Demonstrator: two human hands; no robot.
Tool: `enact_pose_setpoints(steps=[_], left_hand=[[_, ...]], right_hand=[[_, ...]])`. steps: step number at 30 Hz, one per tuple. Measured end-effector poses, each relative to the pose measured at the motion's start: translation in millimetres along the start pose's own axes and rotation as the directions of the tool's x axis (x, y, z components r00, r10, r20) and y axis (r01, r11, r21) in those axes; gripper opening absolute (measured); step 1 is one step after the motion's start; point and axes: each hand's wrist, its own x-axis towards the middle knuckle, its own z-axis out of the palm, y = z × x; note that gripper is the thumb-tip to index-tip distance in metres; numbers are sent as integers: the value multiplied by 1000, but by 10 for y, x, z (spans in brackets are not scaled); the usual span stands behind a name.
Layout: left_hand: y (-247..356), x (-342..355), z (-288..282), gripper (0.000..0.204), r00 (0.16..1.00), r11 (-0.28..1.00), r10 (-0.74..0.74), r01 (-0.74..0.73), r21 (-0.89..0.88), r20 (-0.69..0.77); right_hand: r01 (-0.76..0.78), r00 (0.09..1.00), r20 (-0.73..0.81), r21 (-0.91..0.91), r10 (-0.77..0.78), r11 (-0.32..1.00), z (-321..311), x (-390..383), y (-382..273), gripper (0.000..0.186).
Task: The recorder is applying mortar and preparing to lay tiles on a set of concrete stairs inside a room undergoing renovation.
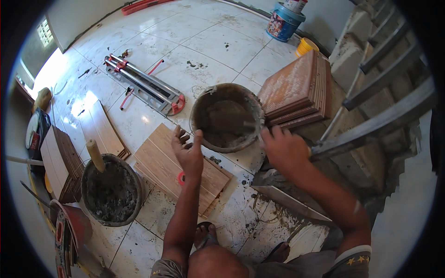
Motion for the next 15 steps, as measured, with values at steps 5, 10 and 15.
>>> enact_pose_setpoints(steps=[5,10,15], left_hand=[[-342,309,195,57,908,885,-248,354,-303,339],[-507,356,264,50,929,883,-237,328,-337,283],[-513,336,257,59,907,832,-221,367,-416,359]], right_hand=[[-91,976,181,-181,124,979,436,1271,-94,21],[24,938,346,-55,-4,998,890,1543,-358,20],[-66,915,402,100,20,993,966,1543,-324,21]])
